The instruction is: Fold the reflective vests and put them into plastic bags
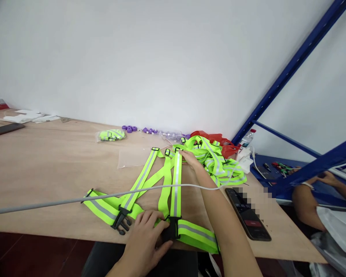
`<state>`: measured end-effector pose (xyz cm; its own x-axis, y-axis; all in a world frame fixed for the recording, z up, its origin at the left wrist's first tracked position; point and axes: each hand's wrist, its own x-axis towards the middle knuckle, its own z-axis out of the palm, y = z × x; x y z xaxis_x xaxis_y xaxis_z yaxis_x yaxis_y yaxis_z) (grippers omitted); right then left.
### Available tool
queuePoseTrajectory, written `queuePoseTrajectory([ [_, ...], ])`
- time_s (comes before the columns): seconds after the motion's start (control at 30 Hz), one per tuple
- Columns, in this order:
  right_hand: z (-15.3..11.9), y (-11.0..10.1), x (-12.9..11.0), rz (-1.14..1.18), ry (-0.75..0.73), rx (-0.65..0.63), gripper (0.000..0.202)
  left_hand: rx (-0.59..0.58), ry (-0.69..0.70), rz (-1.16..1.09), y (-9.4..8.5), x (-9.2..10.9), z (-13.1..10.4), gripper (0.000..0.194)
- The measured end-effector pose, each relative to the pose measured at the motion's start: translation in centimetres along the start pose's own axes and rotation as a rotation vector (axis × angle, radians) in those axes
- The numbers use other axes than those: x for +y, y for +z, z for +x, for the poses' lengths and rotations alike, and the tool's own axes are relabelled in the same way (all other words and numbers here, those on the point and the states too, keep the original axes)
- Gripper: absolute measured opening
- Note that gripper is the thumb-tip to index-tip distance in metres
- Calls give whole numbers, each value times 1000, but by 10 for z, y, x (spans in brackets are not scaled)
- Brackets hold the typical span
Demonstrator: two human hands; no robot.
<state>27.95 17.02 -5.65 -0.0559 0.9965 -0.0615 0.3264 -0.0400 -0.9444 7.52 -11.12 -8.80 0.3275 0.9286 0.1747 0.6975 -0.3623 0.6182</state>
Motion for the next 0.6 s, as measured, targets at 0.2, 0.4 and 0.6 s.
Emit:
queuePoseTrajectory([
  [0.2, 16, 11, 7, 154, -9, 166, 49, -41, -25, -22, -3, 2, 2, 29],
  [0.4, 38, 7, 6, 261, 38, 238, 46, -44, -20, -20, 0, -1, 1, 31],
  [0.6, 50, 10, -2, 308, -23, 203, 22, -48, 9, -7, 4, -6, 0, 33],
])
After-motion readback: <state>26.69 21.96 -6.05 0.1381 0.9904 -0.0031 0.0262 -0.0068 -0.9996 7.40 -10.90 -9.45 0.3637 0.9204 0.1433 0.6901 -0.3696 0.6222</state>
